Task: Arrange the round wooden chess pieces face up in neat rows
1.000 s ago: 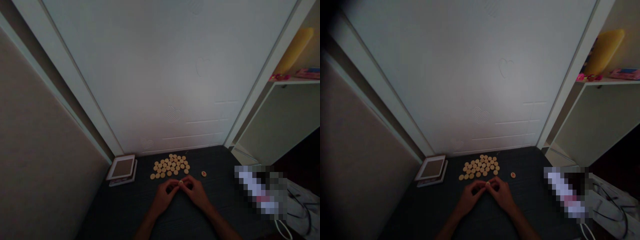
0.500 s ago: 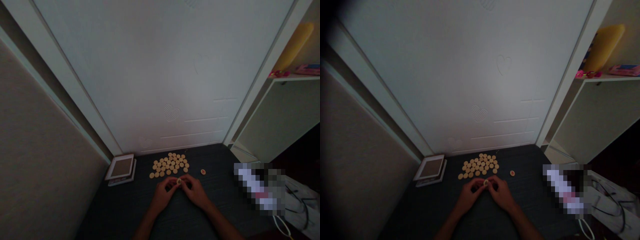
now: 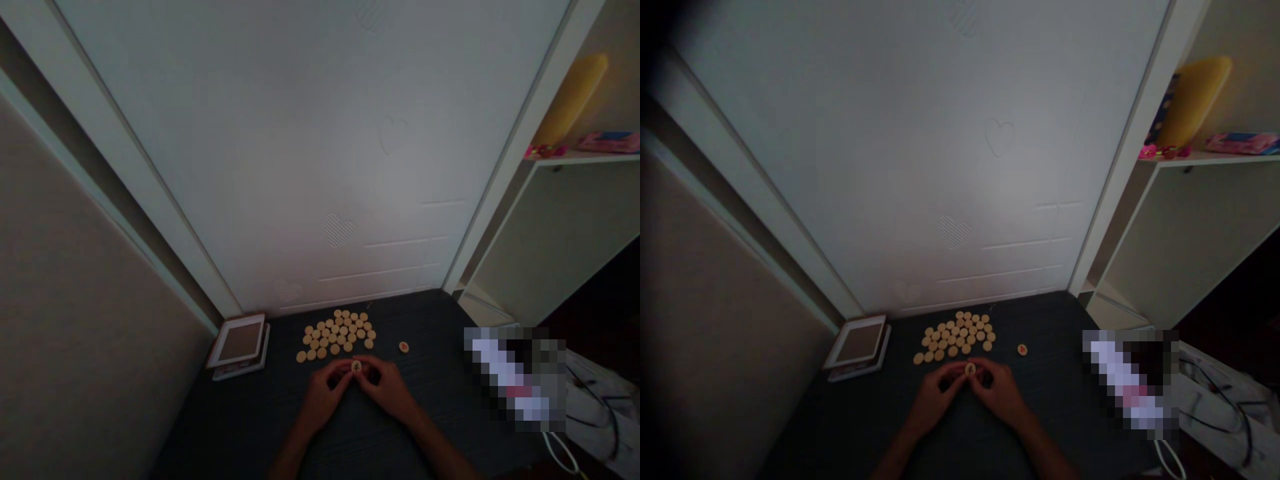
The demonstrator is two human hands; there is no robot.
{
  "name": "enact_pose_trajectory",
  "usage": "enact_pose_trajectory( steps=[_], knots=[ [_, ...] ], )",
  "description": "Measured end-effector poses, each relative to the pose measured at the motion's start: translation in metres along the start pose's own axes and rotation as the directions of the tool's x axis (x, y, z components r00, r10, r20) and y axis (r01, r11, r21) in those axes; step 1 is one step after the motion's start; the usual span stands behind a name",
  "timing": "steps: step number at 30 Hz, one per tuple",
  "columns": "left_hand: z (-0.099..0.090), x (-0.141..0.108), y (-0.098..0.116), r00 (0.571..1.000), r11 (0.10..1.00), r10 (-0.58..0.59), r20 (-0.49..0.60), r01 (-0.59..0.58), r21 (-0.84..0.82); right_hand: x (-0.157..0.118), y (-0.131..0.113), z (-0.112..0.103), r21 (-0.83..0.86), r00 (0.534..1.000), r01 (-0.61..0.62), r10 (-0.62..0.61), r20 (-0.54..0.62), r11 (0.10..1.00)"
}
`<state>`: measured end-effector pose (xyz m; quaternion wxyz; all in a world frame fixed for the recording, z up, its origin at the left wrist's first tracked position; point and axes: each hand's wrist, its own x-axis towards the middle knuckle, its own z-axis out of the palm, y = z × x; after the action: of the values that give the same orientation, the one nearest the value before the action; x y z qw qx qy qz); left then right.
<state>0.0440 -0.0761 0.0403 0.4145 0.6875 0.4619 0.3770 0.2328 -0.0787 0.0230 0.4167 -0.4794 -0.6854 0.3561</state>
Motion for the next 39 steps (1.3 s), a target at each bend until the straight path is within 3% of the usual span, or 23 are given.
enact_pose_trajectory(
  steps=[14,29,39],
  knots=[
    [0.006,-0.004,-0.007,0.998,0.991,0.058,-0.006,-0.057,0.12,-0.001,0.008,0.004,0.004,0.999,-0.036,0.036,0.011,0.999],
    [0.003,-0.003,0.001,1.0,0.994,-0.002,-0.024,0.004,0.105,0.001,-0.013,-0.003,0.05,0.998,0.03,-0.032,0.051,0.998],
    [0.003,-0.001,-0.002,1.0,0.998,-0.021,-0.016,0.022,0.056,-0.003,0.007,0.005,-0.06,0.999,-0.015,0.014,-0.029,0.998]
  ],
)
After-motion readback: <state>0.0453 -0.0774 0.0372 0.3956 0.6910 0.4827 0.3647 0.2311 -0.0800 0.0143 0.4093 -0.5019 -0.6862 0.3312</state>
